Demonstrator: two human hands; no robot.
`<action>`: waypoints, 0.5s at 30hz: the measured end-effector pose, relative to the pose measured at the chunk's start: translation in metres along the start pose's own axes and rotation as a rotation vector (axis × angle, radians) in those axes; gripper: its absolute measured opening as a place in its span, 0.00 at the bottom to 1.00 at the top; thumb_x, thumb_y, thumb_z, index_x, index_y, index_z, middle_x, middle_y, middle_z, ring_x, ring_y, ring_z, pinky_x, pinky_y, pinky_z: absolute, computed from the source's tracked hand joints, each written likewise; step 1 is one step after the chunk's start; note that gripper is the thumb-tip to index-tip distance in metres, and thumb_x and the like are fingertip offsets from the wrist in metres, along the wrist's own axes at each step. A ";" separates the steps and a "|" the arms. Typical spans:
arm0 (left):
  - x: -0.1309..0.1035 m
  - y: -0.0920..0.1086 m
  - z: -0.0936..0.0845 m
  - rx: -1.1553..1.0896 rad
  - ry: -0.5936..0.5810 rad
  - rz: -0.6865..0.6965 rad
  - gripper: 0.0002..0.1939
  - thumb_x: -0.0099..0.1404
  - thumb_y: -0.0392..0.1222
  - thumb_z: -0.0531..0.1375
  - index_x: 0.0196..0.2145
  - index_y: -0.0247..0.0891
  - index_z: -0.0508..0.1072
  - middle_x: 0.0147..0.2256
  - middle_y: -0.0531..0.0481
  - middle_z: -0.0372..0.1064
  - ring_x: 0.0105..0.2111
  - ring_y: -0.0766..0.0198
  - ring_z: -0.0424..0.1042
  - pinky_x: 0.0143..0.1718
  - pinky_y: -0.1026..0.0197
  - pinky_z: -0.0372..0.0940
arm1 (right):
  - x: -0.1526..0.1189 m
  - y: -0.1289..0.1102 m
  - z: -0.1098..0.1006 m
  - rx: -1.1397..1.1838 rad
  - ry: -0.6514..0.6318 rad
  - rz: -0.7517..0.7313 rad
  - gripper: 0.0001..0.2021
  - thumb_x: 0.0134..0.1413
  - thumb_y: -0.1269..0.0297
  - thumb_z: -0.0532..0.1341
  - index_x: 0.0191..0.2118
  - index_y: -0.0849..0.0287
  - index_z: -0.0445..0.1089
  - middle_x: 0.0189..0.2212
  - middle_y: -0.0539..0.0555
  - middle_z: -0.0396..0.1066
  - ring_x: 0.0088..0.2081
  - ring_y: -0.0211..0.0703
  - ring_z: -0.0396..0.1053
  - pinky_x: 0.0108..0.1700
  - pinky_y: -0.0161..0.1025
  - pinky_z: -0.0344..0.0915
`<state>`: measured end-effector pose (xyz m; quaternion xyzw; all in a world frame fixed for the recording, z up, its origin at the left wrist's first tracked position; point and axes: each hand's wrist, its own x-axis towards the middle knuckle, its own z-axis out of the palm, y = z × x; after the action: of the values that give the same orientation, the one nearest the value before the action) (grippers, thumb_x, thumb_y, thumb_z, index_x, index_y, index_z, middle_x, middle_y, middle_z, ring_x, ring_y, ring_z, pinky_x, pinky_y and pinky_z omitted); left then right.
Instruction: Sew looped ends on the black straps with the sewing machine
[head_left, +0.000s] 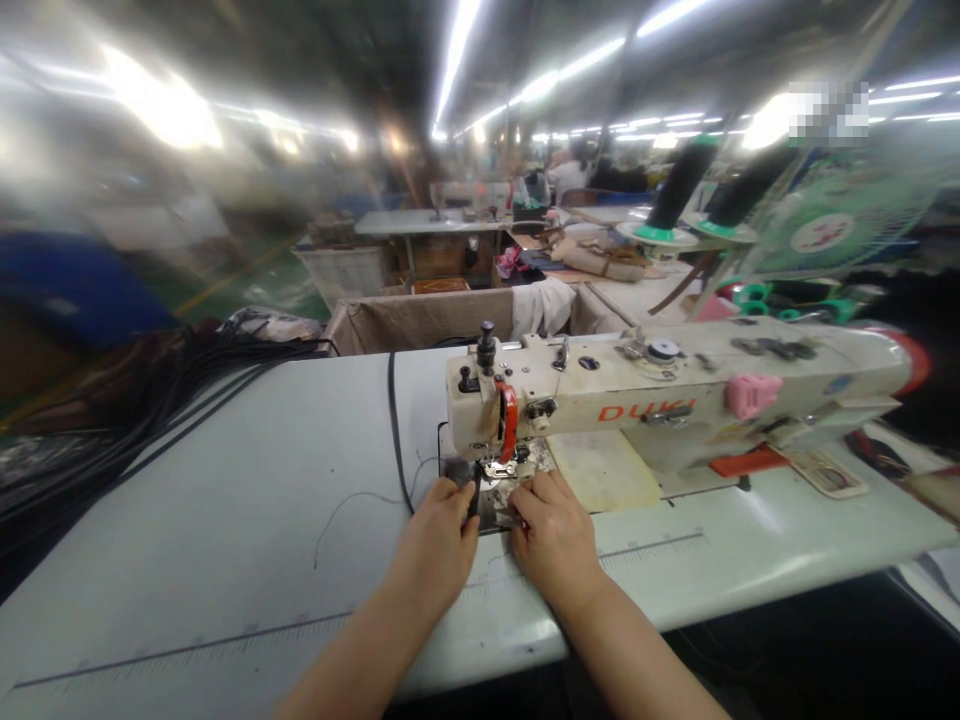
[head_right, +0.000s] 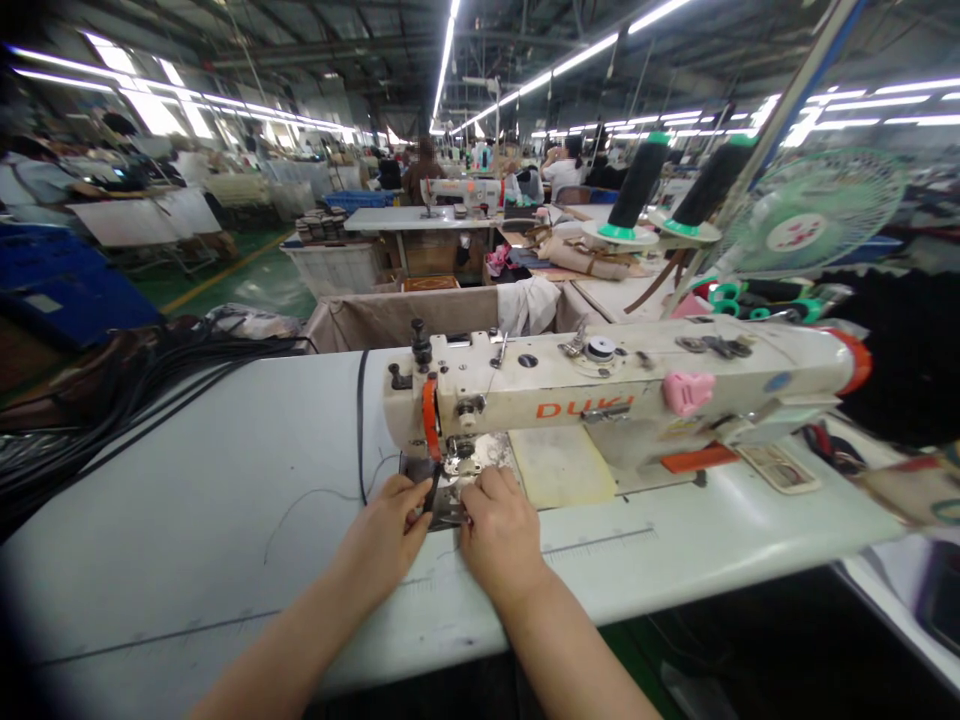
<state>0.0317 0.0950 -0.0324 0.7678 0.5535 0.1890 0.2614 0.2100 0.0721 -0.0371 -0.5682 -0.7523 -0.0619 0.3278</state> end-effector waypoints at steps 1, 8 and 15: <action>-0.003 0.005 0.005 -0.005 -0.009 -0.014 0.24 0.66 0.33 0.57 0.59 0.28 0.72 0.48 0.39 0.69 0.43 0.55 0.75 0.51 0.53 0.72 | 0.000 0.000 0.000 0.006 0.004 0.009 0.13 0.38 0.82 0.58 0.27 0.56 0.68 0.30 0.53 0.65 0.35 0.47 0.59 0.36 0.43 0.57; -0.009 0.031 0.025 -0.019 0.011 -0.126 0.31 0.64 0.32 0.58 0.64 0.24 0.63 0.51 0.34 0.66 0.48 0.51 0.75 0.53 0.53 0.71 | -0.001 0.002 0.000 0.057 0.025 0.042 0.13 0.39 0.83 0.57 0.26 0.56 0.68 0.30 0.53 0.65 0.35 0.47 0.60 0.38 0.42 0.59; -0.019 0.048 0.013 0.046 -0.081 -0.152 0.33 0.66 0.37 0.57 0.67 0.23 0.60 0.54 0.31 0.65 0.52 0.47 0.74 0.57 0.52 0.69 | -0.002 0.003 0.001 0.070 0.044 0.064 0.12 0.40 0.82 0.57 0.26 0.55 0.68 0.29 0.53 0.65 0.35 0.47 0.60 0.37 0.41 0.58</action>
<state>0.0695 0.0628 -0.0132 0.7366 0.6032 0.1244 0.2794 0.2129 0.0720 -0.0396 -0.5787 -0.7280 -0.0376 0.3658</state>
